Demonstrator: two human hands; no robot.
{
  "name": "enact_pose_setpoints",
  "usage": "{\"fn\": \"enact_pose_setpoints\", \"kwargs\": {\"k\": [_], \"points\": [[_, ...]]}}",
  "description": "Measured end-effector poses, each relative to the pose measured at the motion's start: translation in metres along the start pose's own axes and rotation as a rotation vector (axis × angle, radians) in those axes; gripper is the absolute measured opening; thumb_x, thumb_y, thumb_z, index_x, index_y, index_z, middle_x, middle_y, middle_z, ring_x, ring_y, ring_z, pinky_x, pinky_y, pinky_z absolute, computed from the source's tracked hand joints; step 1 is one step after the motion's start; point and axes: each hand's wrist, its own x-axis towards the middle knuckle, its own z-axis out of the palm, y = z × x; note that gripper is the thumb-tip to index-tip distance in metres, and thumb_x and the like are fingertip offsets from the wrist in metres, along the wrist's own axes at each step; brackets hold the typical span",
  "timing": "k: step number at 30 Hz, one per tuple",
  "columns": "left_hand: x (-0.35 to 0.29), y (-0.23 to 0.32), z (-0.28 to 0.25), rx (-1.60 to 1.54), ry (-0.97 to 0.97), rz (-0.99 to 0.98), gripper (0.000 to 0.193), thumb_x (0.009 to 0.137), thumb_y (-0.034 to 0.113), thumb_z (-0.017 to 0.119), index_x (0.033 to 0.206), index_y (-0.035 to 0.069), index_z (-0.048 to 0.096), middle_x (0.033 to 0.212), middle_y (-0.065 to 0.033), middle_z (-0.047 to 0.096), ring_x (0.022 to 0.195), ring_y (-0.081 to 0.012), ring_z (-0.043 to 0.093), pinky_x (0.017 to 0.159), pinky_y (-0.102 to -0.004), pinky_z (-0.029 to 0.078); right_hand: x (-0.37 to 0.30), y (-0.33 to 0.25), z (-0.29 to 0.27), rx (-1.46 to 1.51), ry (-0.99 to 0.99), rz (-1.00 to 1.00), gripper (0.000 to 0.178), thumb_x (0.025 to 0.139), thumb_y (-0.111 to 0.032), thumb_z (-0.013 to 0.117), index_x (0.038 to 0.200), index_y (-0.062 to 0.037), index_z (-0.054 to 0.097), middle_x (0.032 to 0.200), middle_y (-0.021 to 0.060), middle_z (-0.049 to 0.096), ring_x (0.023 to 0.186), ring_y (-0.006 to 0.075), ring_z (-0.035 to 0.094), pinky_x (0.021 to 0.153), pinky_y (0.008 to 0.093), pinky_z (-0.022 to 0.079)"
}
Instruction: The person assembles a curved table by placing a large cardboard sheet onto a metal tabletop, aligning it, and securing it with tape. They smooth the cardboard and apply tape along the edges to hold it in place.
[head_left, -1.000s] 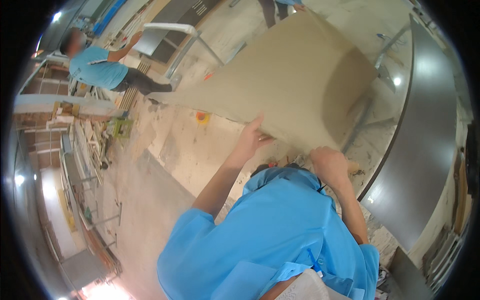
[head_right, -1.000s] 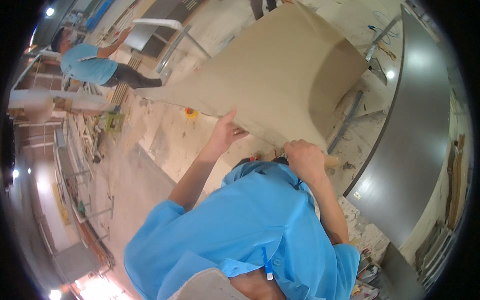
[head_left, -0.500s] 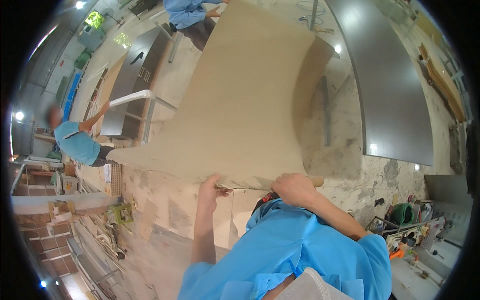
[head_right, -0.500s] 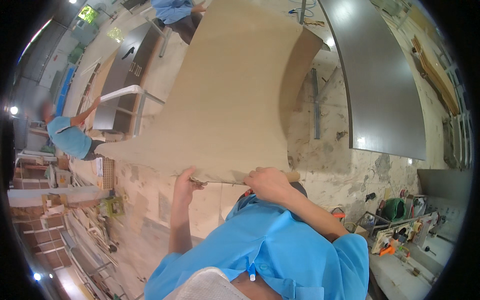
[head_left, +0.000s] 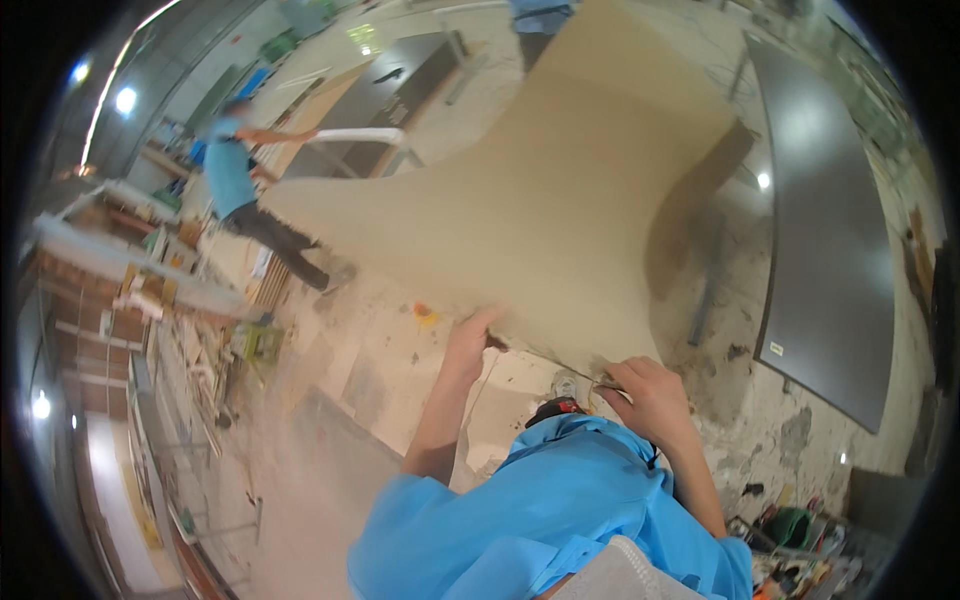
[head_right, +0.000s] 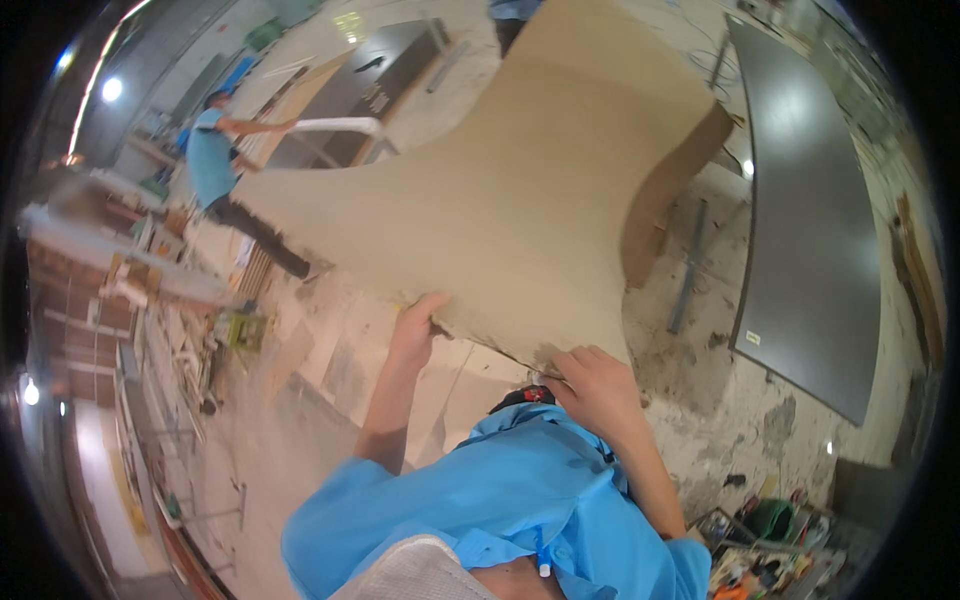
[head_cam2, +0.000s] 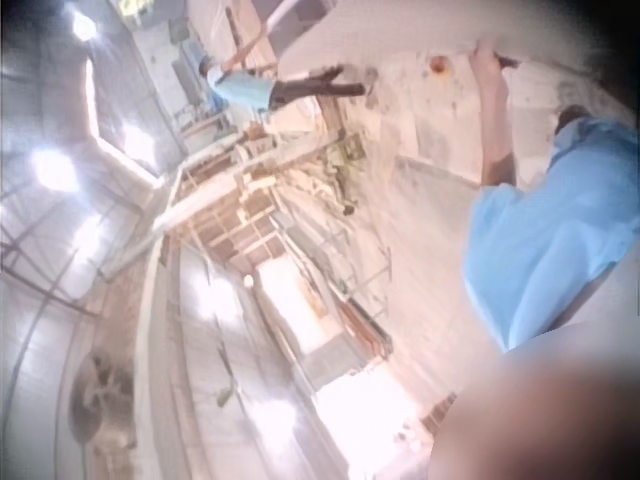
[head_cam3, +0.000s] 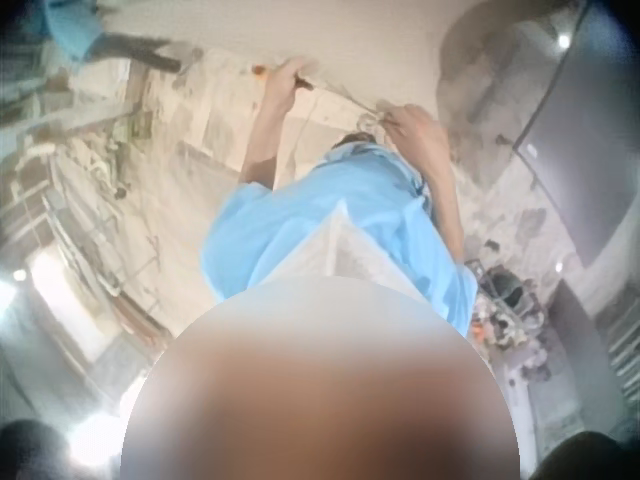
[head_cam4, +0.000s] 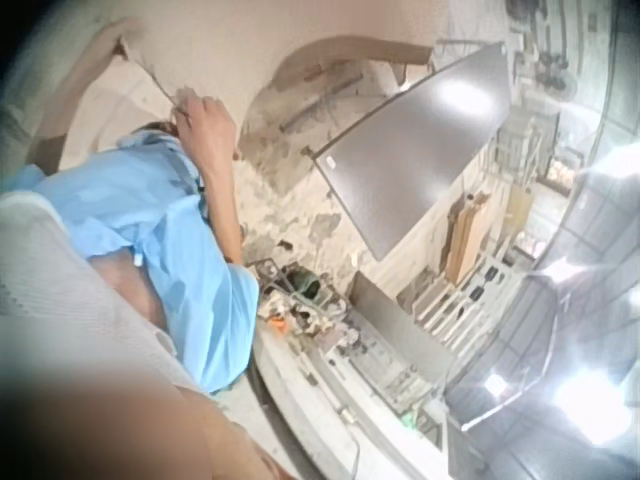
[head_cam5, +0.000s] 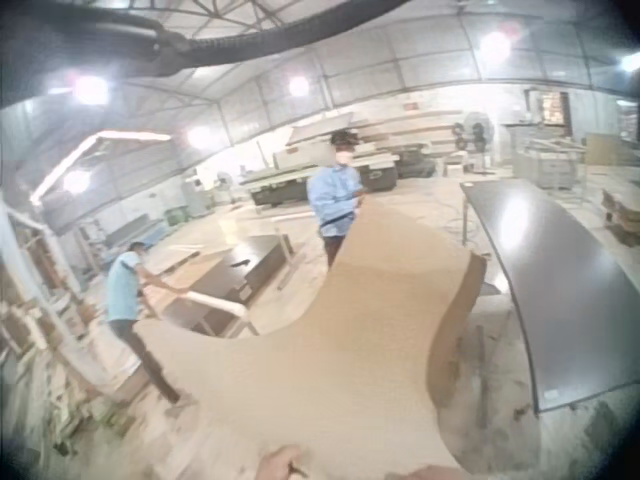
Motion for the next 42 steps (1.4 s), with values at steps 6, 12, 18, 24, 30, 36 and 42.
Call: {"fn": "enact_pose_setpoints", "kwargs": {"k": [6,12,18,24,30,36,42], "points": [[-0.030,-0.015,0.021,0.073,0.081,0.198,0.025,0.096,0.021,0.064,0.110,0.001,0.070,0.106,-0.0080,0.071,0.099,-0.0178,0.065,0.087,-0.0309,0.051,-0.092,0.014,-0.068,0.056,0.260,0.059,0.020,0.088,-0.017,0.073,0.104,-0.0041,0.070,0.098,0.0131,0.070,0.090,0.0329,0.067,0.076,0.0390,0.054],[-0.091,0.044,0.044,-0.254,0.259,0.365,0.039,0.089,0.014,0.069,0.124,0.000,0.061,0.115,-0.0089,0.066,0.109,-0.0241,0.063,0.094,-0.0368,0.051,-0.216,0.074,-0.100,0.220,0.648,0.386,0.017,0.097,-0.013,0.065,0.103,0.0013,0.070,0.098,0.0129,0.070,0.088,0.0227,0.067,0.078,0.0325,0.051],[-0.143,0.106,0.065,-0.330,0.241,0.447,0.044,0.087,0.015,0.071,0.127,0.000,0.059,0.120,-0.0106,0.065,0.111,-0.0241,0.064,0.094,-0.0395,0.053,-0.295,0.107,-0.100,0.561,0.792,0.623,0.029,0.103,-0.023,0.062,0.108,0.0038,0.071,0.099,0.0071,0.071,0.090,0.0136,0.064,0.082,0.0284,0.050],[-0.143,0.114,0.099,-0.340,0.138,0.471,0.042,0.087,0.014,0.070,0.125,-0.001,0.060,0.116,-0.0097,0.066,0.109,-0.0241,0.065,0.093,-0.0390,0.053,-0.323,0.107,-0.081,0.560,0.861,0.644,0.027,0.102,-0.022,0.064,0.108,0.0036,0.071,0.095,0.0067,0.071,0.087,0.0132,0.065,0.079,0.0286,0.051],[-0.115,0.055,0.120,-0.210,0.092,0.349,0.039,0.088,0.016,0.070,0.123,0.002,0.059,0.118,-0.0087,0.066,0.110,-0.0227,0.064,0.095,-0.0391,0.051,-0.332,0.101,-0.059,0.524,0.869,0.676,0.022,0.100,-0.017,0.065,0.102,0.0036,0.071,0.087,0.0072,0.069,0.078,0.0129,0.063,0.070,0.0282,0.049],[-0.051,-0.095,0.124,-0.077,0.000,-0.031,0.035,0.093,0.018,0.064,0.126,0.008,0.059,0.118,-0.0064,0.066,0.107,-0.0217,0.064,0.086,-0.0426,0.054,-0.339,0.102,-0.053,0.398,0.830,0.705,0.019,0.096,-0.015,0.067,0.100,0.0030,0.070,0.082,0.0121,0.066,0.071,0.0185,0.062,0.066,0.0302,0.048],[-0.031,-0.244,0.122,-0.080,0.002,-0.440,0.016,0.096,0.018,0.061,0.108,0.007,0.060,0.098,-0.0059,0.066,0.087,-0.0180,0.066,0.067,-0.0312,0.058,-0.348,0.116,-0.050,0.270,0.639,0.783,0.028,0.096,-0.022,0.065,0.106,0.0044,0.070,0.091,0.0155,0.070,0.079,0.0219,0.066,0.073,0.0328,0.050]]}}
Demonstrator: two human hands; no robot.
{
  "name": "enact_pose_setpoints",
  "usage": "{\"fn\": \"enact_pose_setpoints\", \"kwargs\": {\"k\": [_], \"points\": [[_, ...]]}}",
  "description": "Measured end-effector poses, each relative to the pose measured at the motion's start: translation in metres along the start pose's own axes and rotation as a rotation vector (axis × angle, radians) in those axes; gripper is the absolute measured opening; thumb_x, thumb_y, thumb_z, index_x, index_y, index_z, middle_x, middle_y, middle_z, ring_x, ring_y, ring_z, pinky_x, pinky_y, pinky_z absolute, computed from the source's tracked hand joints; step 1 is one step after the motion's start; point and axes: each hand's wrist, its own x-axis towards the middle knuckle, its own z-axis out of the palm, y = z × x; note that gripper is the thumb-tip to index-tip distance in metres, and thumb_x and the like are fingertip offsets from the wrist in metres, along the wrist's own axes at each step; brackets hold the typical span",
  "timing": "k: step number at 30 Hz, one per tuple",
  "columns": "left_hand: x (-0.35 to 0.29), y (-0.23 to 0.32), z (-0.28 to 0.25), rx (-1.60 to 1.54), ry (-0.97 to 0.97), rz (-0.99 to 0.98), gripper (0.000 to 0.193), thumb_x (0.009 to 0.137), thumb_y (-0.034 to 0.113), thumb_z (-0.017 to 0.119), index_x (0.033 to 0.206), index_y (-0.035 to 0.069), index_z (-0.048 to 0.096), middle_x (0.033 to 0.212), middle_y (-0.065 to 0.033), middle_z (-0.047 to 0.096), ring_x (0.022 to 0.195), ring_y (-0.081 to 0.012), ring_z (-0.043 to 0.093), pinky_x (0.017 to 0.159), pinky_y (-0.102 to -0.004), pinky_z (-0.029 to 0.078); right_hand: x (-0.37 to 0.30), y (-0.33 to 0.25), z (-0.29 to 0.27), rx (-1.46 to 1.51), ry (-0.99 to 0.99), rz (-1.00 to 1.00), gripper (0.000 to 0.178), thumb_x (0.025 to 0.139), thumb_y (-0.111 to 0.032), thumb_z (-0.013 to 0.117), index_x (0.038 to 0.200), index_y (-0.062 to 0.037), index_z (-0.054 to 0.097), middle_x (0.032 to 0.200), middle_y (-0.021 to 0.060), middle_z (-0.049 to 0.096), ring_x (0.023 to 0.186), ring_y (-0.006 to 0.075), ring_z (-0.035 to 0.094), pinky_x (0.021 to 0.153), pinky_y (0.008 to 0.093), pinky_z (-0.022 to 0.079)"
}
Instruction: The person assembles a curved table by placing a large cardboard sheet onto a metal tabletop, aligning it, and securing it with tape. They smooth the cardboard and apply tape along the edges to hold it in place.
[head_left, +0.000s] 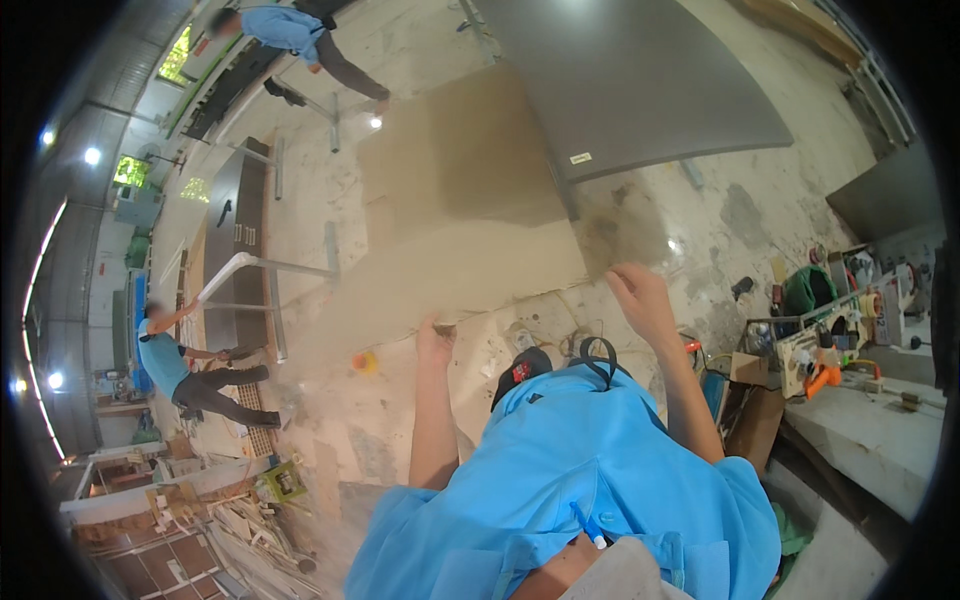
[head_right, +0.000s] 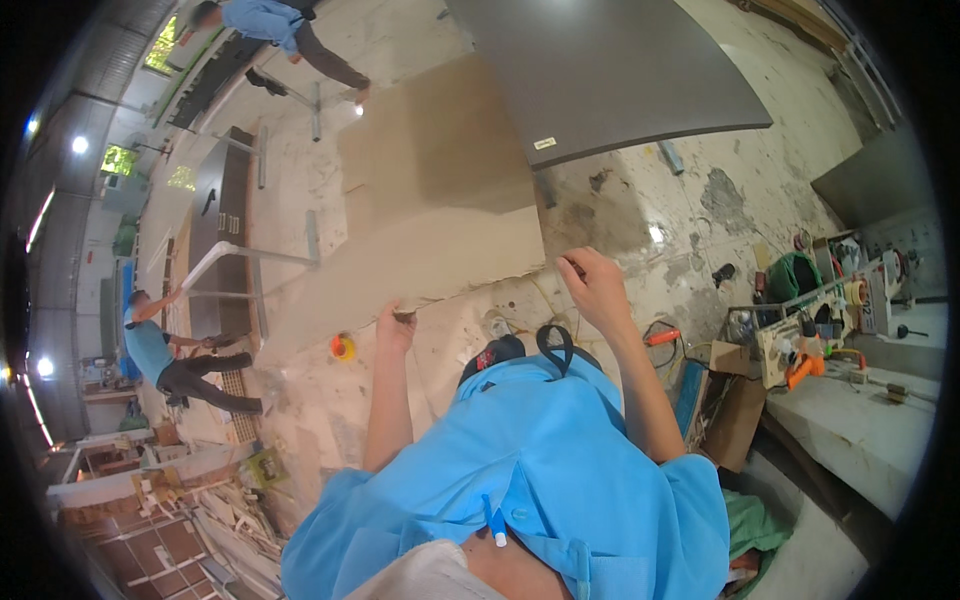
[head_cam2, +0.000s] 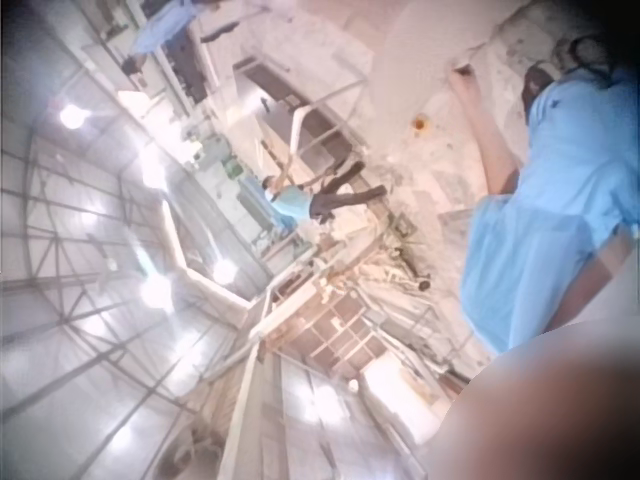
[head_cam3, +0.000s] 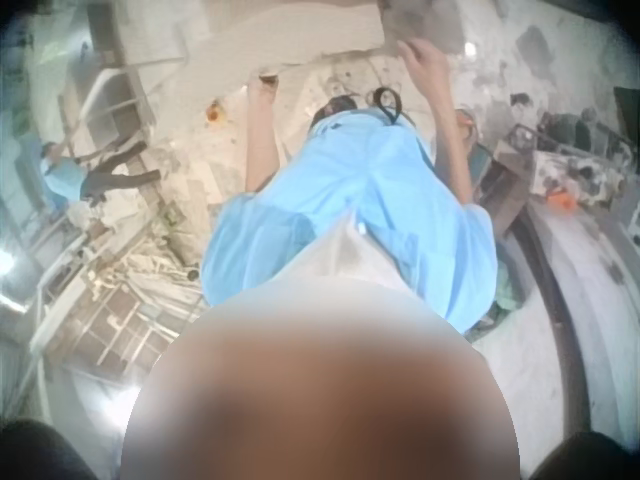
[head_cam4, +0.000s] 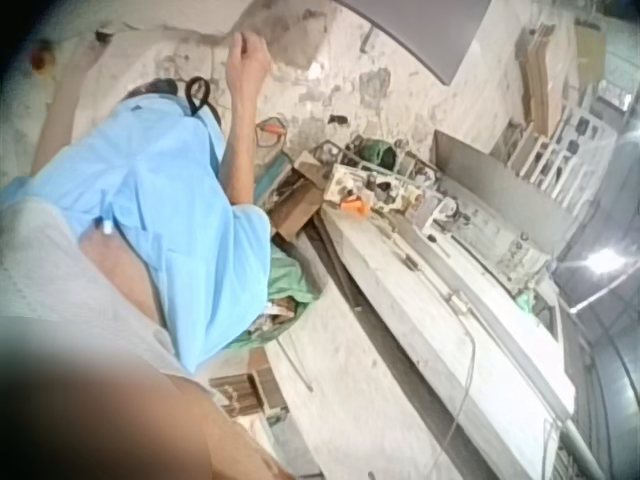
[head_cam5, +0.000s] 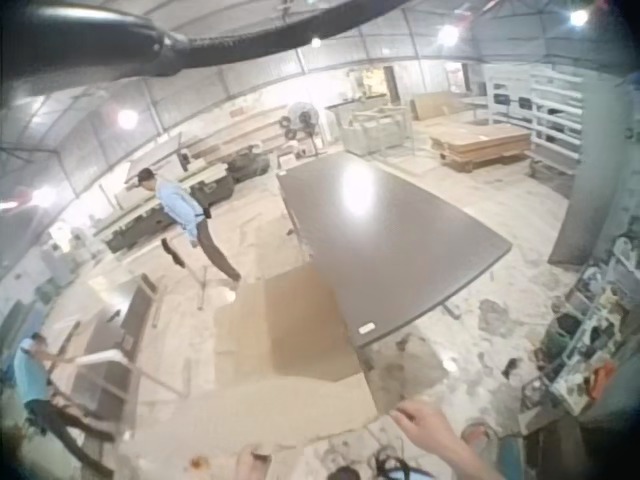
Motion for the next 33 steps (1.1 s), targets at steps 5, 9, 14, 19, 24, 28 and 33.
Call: {"fn": "enact_pose_setpoints", "kwargs": {"k": [5,9,14,19,24,28,33], "points": [[0.019,-0.051,-0.007,-0.052,0.005,-0.063,0.015,0.097,0.016,0.061,0.106,0.004,0.059,0.096,-0.0076,0.064,0.085,-0.0199,0.065,0.067,-0.0298,0.058,0.022,0.024,0.005,0.041,-0.068,0.065,0.026,0.096,-0.023,0.065,0.104,0.0009,0.071,0.086,0.0165,0.069,0.071,0.0253,0.064,0.066,0.0356,0.049],[0.020,-0.062,-0.017,-0.095,0.104,-0.128,0.018,0.098,0.018,0.060,0.110,0.005,0.060,0.104,-0.0094,0.062,0.090,-0.0193,0.063,0.069,-0.0307,0.058,0.059,0.042,0.012,0.006,-0.104,0.109,0.028,0.096,-0.025,0.065,0.104,0.0014,0.071,0.082,0.0147,0.071,0.070,0.0232,0.064,0.066,0.0354,0.048],[0.025,-0.071,-0.028,-0.127,0.139,-0.245,0.022,0.100,0.021,0.060,0.113,0.003,0.058,0.107,-0.0082,0.063,0.095,-0.0206,0.062,0.078,-0.0301,0.058,0.138,0.066,0.022,0.045,-0.103,0.132,0.032,0.096,-0.026,0.064,0.111,0.0011,0.070,0.094,0.0160,0.074,0.084,0.0253,0.069,0.076,0.0359,0.052],[0.046,-0.072,-0.025,-0.155,0.091,-0.316,0.028,0.102,0.027,0.060,0.118,0.005,0.058,0.109,-0.0072,0.063,0.095,-0.0202,0.062,0.078,-0.0282,0.057,0.258,0.099,0.035,-0.184,0.022,0.068,0.044,0.095,-0.029,0.061,0.125,0.0026,0.065,0.118,0.0221,0.071,0.111,0.0365,0.067,0.097,0.0422,0.051],[0.077,-0.056,-0.019,-0.068,0.103,-0.309,0.026,0.102,0.029,0.060,0.117,0.008,0.060,0.107,-0.0067,0.064,0.089,-0.0168,0.064,0.068,-0.0250,0.057,0.361,0.145,0.045,-0.557,0.149,0.204,0.059,0.097,-0.034,0.059,0.145,-0.0029,0.049,0.146,0.0247,0.051,0.135,0.0419,0.048,0.111,0.0480,0.040],[0.099,-0.030,-0.013,0.035,-0.065,-0.227,0.023,0.101,0.029,0.060,0.110,0.008,0.062,0.096,-0.0036,0.067,0.080,-0.0145,0.064,0.064,-0.0243,0.056,0.385,0.171,0.082,-0.822,0.356,0.278,0.064,0.100,-0.041,0.052,0.153,-0.0074,0.041,0.158,0.0217,0.038,0.147,0.0394,0.033,0.120,0.0541,0.027],[0.119,0.006,0.003,-0.001,0.039,-0.330,0.020,0.101,0.027,0.060,0.106,0.008,0.062,0.093,-0.0035,0.068,0.077,-0.0145,0.066,0.063,-0.0239,0.056,0.387,0.177,0.105,-0.899,0.477,0.288,0.062,0.103,-0.046,0.043,0.155,-0.0109,0.040,0.161,0.0186,0.034,0.151,0.0357,0.028,0.122,0.0555,0.020]]}}
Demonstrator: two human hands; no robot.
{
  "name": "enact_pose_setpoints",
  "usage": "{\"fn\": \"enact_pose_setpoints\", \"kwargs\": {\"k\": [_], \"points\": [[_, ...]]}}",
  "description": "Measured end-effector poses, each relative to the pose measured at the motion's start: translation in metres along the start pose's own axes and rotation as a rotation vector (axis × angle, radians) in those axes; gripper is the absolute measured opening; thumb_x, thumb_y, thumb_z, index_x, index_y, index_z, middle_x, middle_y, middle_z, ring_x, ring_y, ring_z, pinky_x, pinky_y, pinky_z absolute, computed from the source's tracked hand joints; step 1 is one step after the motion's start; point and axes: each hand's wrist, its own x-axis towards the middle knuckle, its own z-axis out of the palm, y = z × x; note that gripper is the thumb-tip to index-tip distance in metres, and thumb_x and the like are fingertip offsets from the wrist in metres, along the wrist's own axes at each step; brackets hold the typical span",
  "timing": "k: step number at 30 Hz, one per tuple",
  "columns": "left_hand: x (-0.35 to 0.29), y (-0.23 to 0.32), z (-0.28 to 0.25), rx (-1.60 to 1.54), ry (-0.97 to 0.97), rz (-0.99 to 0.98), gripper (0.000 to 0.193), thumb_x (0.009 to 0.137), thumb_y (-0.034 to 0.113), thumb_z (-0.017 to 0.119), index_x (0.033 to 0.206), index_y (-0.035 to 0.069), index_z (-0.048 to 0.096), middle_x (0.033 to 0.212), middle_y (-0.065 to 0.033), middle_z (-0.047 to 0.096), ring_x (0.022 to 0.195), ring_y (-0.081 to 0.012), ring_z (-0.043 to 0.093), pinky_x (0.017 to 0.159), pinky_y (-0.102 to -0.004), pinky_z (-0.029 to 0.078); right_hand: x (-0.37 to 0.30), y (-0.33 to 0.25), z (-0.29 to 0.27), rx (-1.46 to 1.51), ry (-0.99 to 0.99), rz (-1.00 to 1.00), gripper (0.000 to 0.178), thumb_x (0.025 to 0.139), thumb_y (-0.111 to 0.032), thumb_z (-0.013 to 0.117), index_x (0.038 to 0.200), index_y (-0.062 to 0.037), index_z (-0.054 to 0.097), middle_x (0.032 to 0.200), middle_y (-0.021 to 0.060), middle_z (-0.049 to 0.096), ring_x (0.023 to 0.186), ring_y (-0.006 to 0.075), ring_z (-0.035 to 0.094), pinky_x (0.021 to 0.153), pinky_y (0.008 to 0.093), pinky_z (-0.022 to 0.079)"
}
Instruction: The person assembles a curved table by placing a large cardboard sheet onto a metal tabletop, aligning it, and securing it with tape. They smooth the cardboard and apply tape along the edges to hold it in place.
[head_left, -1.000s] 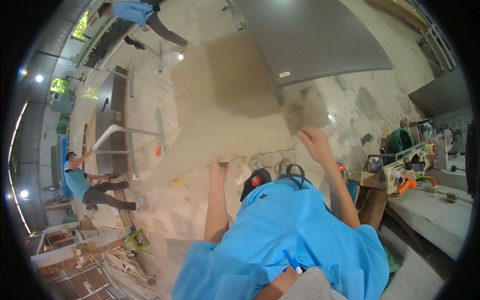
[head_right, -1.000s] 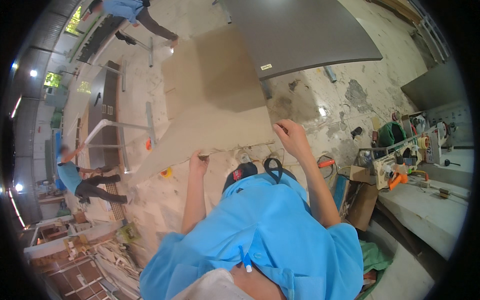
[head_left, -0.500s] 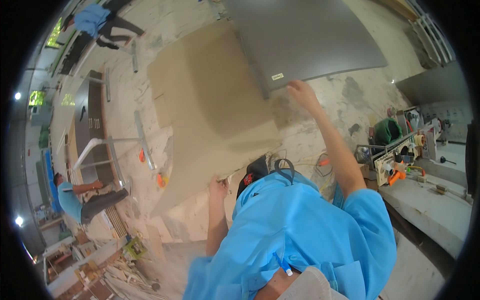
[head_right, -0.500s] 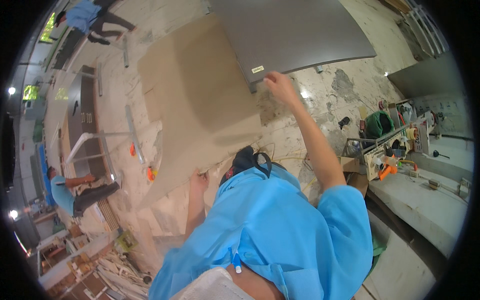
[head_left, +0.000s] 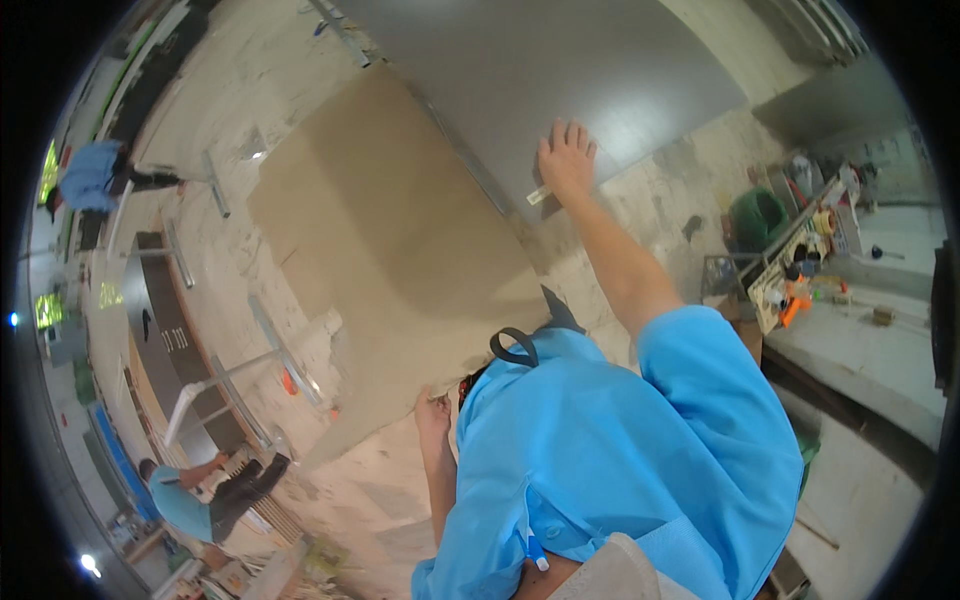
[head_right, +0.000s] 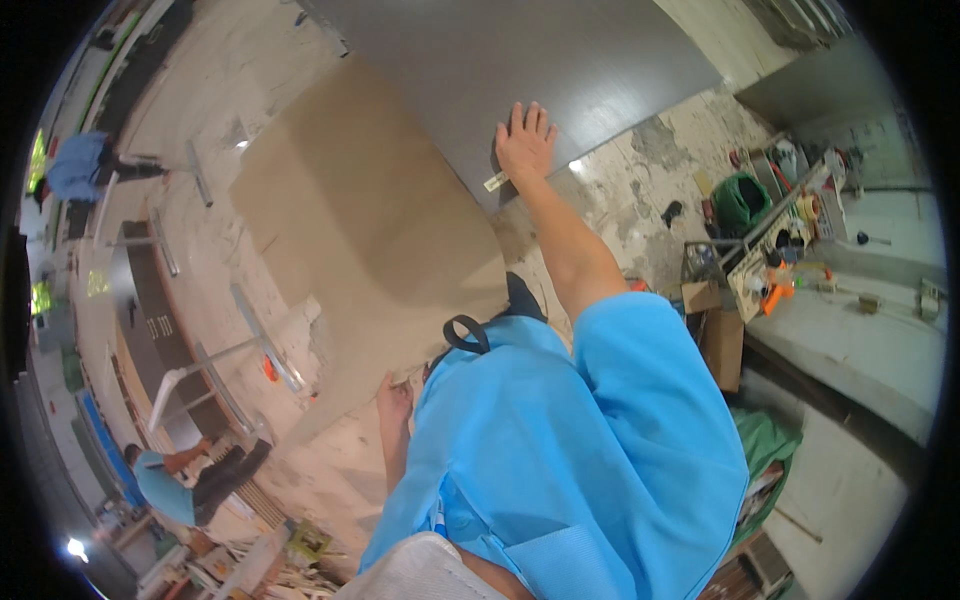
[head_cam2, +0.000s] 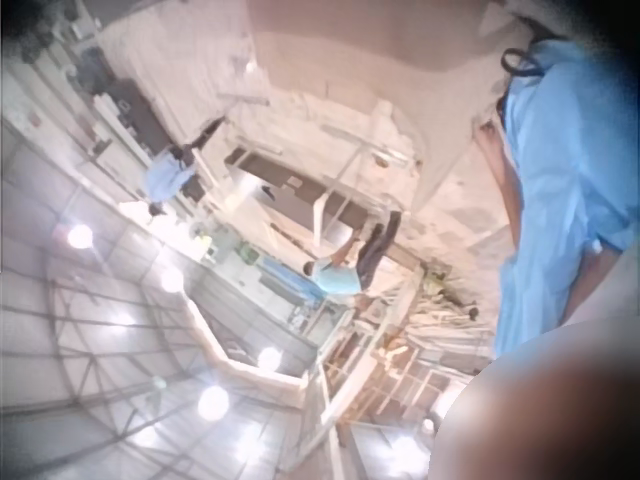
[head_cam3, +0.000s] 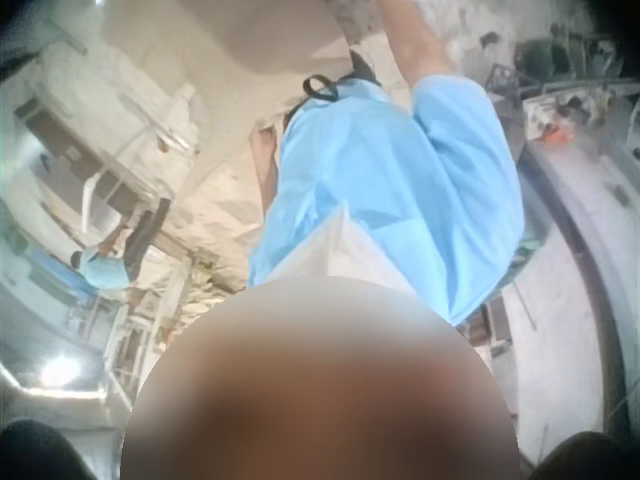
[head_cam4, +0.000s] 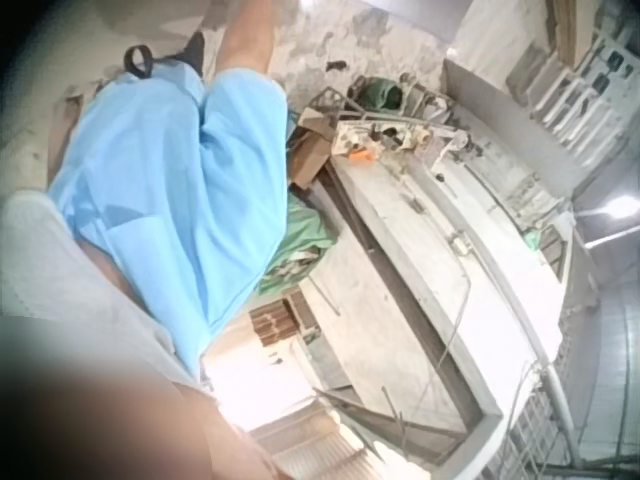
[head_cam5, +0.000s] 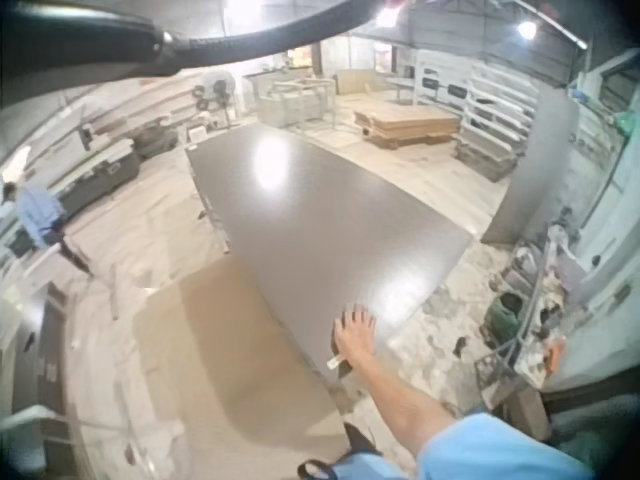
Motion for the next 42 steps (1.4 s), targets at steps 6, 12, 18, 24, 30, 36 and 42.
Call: {"fn": "enact_pose_setpoints", "kwargs": {"k": [6,12,18,24,30,36,42], "points": [[0.021,0.030,0.029,0.034,0.054,-0.083,0.019,0.102,0.022,0.058,0.108,0.004,0.059,0.092,-0.0058,0.067,0.075,-0.0158,0.065,0.063,-0.0241,0.056,0.002,0.000,-0.013,-0.002,-0.046,0.041,0.063,0.103,-0.046,0.042,0.156,-0.0131,0.038,0.163,0.0161,0.033,0.152,0.0327,0.027,0.124,0.0531,0.019],[0.042,0.038,0.046,0.081,0.022,-0.033,0.020,0.100,0.022,0.060,0.108,0.004,0.059,0.091,-0.0075,0.067,0.074,-0.0161,0.065,0.062,-0.0246,0.057,0.002,-0.004,-0.012,-0.012,-0.079,0.056,0.063,0.103,-0.047,0.040,0.157,-0.0146,0.036,0.164,0.0150,0.031,0.153,0.0319,0.025,0.125,0.0525,0.017],[0.067,0.027,0.036,0.068,-0.009,-0.081,0.016,0.099,0.022,0.058,0.098,0.007,0.061,0.080,-0.0059,0.064,0.063,-0.0154,0.062,0.055,-0.0241,0.053,0.005,0.000,-0.008,-0.024,-0.058,0.062,0.063,0.103,-0.047,0.040,0.156,-0.0136,0.038,0.163,0.0153,0.033,0.152,0.0324,0.027,0.124,0.0527,0.018],[0.069,0.016,0.021,0.665,-0.166,0.282,0.017,0.095,0.019,0.056,0.081,0.010,0.059,0.067,-0.0040,0.057,0.048,-0.0145,0.049,0.043,-0.0241,0.041,0.002,-0.004,-0.010,-0.020,-0.031,-0.020,0.058,0.101,-0.041,0.045,0.150,-0.0095,0.047,0.154,0.0225,0.044,0.148,0.0374,0.034,0.120,0.0560,0.024],[0.062,0.015,0.040,-0.023,0.061,-0.017,0.016,0.094,0.019,0.056,0.082,0.010,0.061,0.068,-0.0045,0.058,0.054,-0.0146,0.052,0.048,-0.0287,0.045,0.002,-0.010,-0.013,-0.165,-0.075,-0.010,0.060,0.104,-0.046,0.042,0.154,-0.0126,0.042,0.160,0.0172,0.038,0.149,0.0345,0.032,0.121,0.0531,0.024],[0.056,0.001,0.044,-0.163,0.084,-0.004,0.020,0.099,0.028,0.060,0.091,0.009,0.060,0.072,-0.0063,0.057,0.061,-0.0178,0.053,0.056,-0.0332,0.049,0.003,-0.007,-0.016,-0.141,-0.075,-0.035,0.060,0.105,-0.047,0.039,0.155,-0.0132,0.041,0.162,0.0175,0.034,0.150,0.0349,0.030,0.121,0.0538,0.025],[0.050,-0.005,0.043,-0.262,0.032,-0.054,0.024,0.102,0.031,0.054,0.090,0.011,0.056,0.070,-0.0051,0.051,0.061,-0.0198,0.048,0.060,-0.0381,0.049,0.002,-0.007,-0.014,-0.143,-0.091,-0.038,0.061,0.106,-0.049,0.037,0.156,-0.0144,0.038,0.163,0.0176,0.032,0.151,0.0343,0.029,0.121,0.0535,0.023]]}}
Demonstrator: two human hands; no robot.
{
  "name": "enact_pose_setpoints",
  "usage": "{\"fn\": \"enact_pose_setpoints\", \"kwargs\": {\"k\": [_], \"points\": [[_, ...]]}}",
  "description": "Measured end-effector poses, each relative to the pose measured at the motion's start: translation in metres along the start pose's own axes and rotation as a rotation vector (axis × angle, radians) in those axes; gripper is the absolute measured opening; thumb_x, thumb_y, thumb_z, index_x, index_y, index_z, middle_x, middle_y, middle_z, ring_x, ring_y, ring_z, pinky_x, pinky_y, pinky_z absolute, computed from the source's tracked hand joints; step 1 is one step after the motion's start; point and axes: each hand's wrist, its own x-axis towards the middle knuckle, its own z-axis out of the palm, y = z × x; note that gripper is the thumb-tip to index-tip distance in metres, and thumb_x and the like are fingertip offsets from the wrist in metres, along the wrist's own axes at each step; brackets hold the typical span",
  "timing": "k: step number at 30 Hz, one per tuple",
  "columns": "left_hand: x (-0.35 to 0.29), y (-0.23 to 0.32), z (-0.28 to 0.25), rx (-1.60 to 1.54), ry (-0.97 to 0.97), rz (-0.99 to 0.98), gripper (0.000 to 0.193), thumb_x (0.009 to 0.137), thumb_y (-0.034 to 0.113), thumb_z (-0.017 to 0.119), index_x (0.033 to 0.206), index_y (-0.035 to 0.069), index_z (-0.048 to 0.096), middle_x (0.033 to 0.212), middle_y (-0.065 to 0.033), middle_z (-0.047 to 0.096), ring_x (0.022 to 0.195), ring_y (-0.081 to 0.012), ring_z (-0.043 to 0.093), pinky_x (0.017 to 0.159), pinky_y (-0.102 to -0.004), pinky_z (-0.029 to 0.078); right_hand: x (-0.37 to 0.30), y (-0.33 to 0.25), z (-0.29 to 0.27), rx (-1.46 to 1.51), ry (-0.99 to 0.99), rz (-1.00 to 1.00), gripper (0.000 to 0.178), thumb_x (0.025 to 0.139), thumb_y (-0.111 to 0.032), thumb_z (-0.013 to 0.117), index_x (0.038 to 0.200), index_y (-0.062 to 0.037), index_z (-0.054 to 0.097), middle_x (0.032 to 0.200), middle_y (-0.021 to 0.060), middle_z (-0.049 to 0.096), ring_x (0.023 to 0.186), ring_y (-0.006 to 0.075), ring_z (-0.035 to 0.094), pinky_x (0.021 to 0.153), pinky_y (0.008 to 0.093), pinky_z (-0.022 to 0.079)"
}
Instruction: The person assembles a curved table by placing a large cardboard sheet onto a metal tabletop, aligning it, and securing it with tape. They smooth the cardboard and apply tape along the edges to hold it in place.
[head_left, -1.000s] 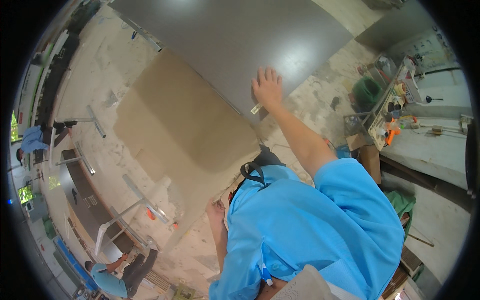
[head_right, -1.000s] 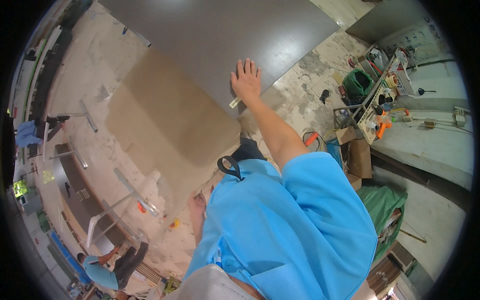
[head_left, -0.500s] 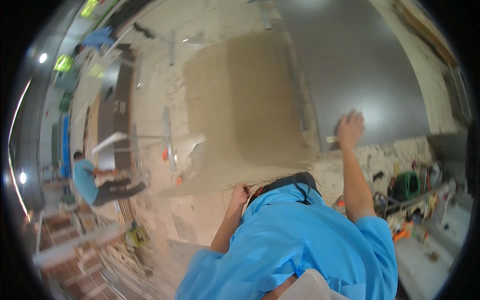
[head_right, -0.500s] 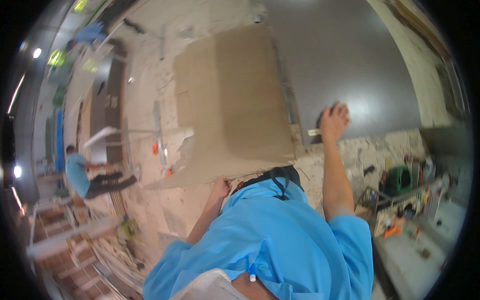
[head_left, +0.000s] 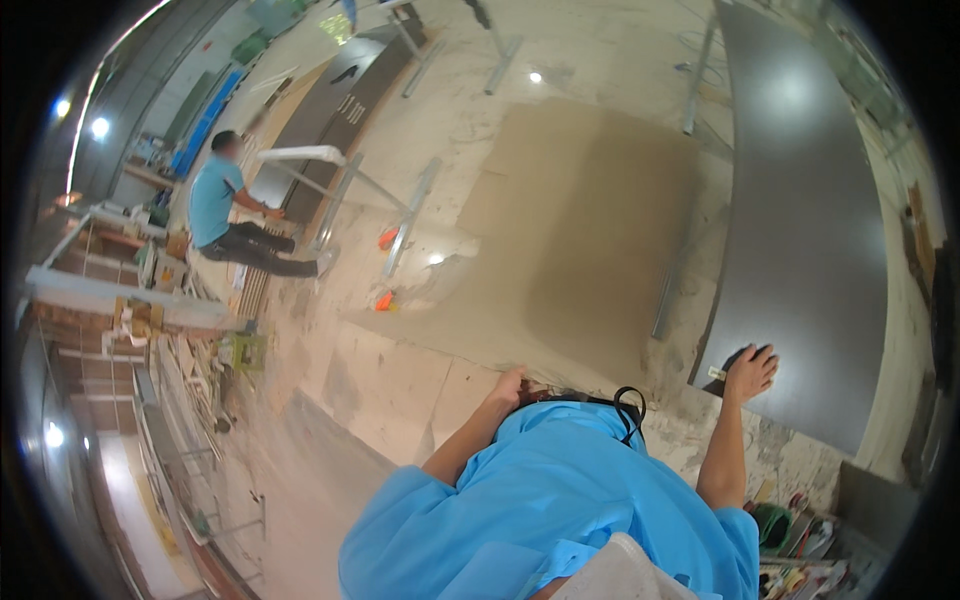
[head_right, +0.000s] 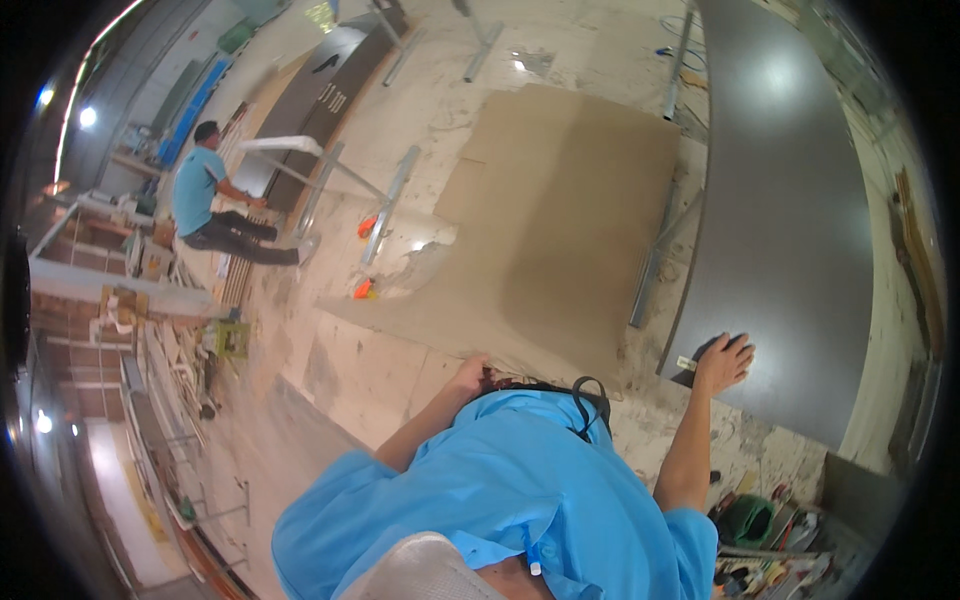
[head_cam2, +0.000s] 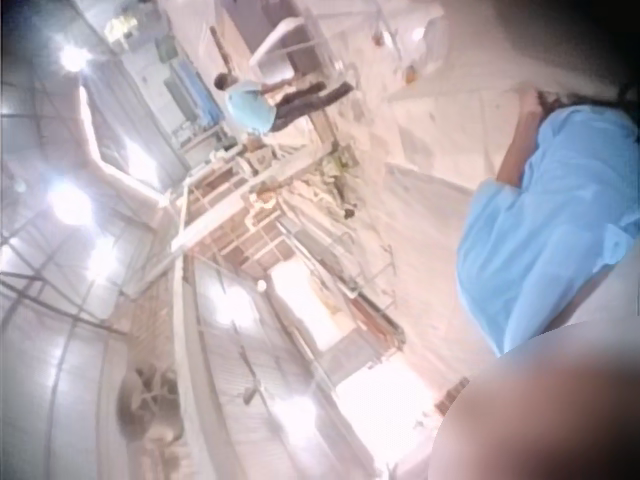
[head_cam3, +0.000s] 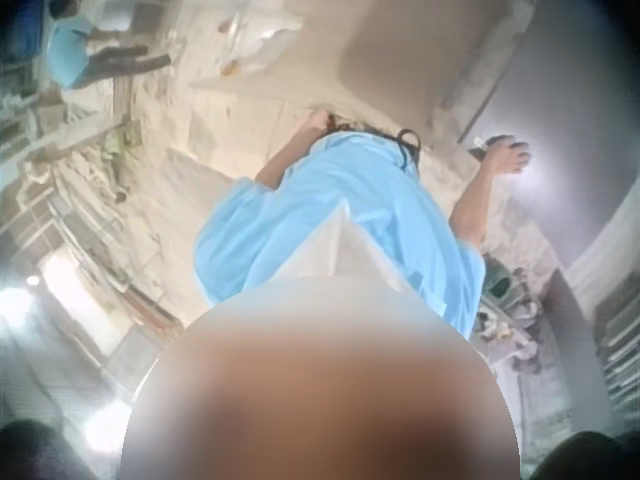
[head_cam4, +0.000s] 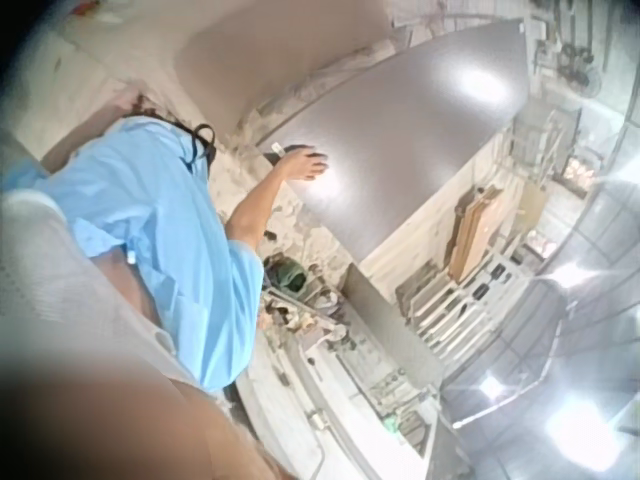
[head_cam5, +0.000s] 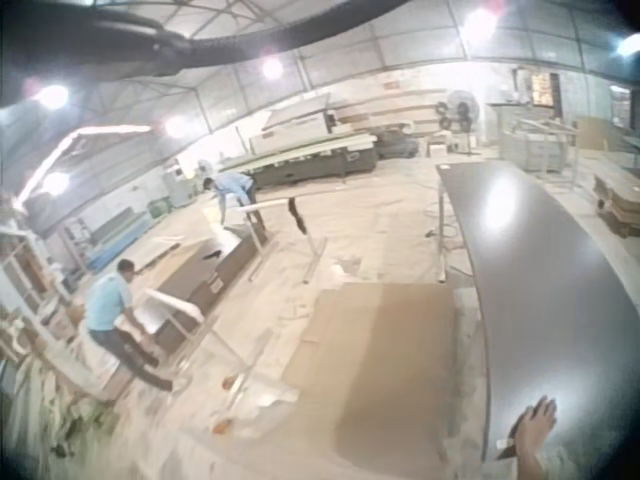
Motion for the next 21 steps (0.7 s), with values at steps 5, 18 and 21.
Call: {"fn": "enact_pose_setpoints", "kwargs": {"k": [5,18,21], "points": [[0.002,0.006,0.001,0.122,0.072,-0.007,0.022,0.100,0.030,0.057,0.091,0.009,0.058,0.072,-0.0057,0.051,0.062,-0.0204,0.050,0.059,-0.0395,0.049,-0.001,0.000,0.002,-0.022,-0.022,0.019,0.060,0.107,-0.050,0.035,0.156,-0.0163,0.038,0.163,0.0161,0.032,0.151,0.0325,0.028,0.121,0.0518,0.023],[0.011,0.006,-0.007,0.119,0.071,0.046,0.025,0.096,0.030,0.063,0.096,0.006,0.057,0.074,-0.0101,0.056,0.059,-0.0243,0.056,0.056,-0.0421,0.055,-0.002,0.005,0.008,-0.009,-0.018,-0.006,0.063,0.106,-0.054,0.034,0.157,-0.0165,0.036,0.164,0.0154,0.030,0.151,0.0321,0.028,0.119,0.0536,0.025],[0.009,0.006,-0.008,0.114,0.083,0.048,0.023,0.095,0.030,0.063,0.094,0.007,0.060,0.073,-0.0122,0.063,0.059,-0.0273,0.062,0.051,-0.0413,0.054,-0.003,0.005,0.007,-0.009,-0.028,-0.008,0.064,0.107,-0.054,0.033,0.157,-0.0153,0.035,0.164,0.0159,0.030,0.152,0.0326,0.027,0.120,0.0534,0.024]]}}
